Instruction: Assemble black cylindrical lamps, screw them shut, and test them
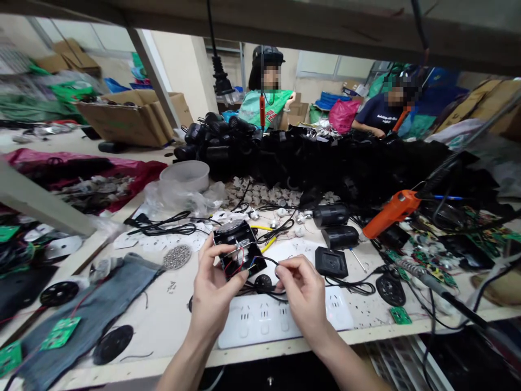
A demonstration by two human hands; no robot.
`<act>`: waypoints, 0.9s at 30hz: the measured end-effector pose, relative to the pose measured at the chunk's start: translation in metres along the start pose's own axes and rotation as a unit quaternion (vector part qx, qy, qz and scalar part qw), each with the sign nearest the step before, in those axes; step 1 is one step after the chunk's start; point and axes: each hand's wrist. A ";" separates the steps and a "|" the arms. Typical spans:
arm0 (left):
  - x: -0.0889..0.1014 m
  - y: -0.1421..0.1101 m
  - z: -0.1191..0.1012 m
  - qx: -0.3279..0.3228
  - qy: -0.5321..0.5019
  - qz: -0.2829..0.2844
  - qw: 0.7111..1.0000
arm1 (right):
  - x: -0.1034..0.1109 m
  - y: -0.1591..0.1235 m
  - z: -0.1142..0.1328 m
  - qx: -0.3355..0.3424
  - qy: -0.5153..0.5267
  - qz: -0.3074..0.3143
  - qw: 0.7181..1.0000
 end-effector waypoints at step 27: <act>-0.007 -0.010 0.003 -0.001 0.011 -0.090 0.996 | -0.021 0.022 0.007 0.107 -0.209 0.098 0.967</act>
Point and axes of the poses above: each hand's wrist, its own y-axis towards the middle knuckle, its own x-axis out of the back of the hand, z = x × y, and after that the axes turned 13 degrees about -z, right-handed
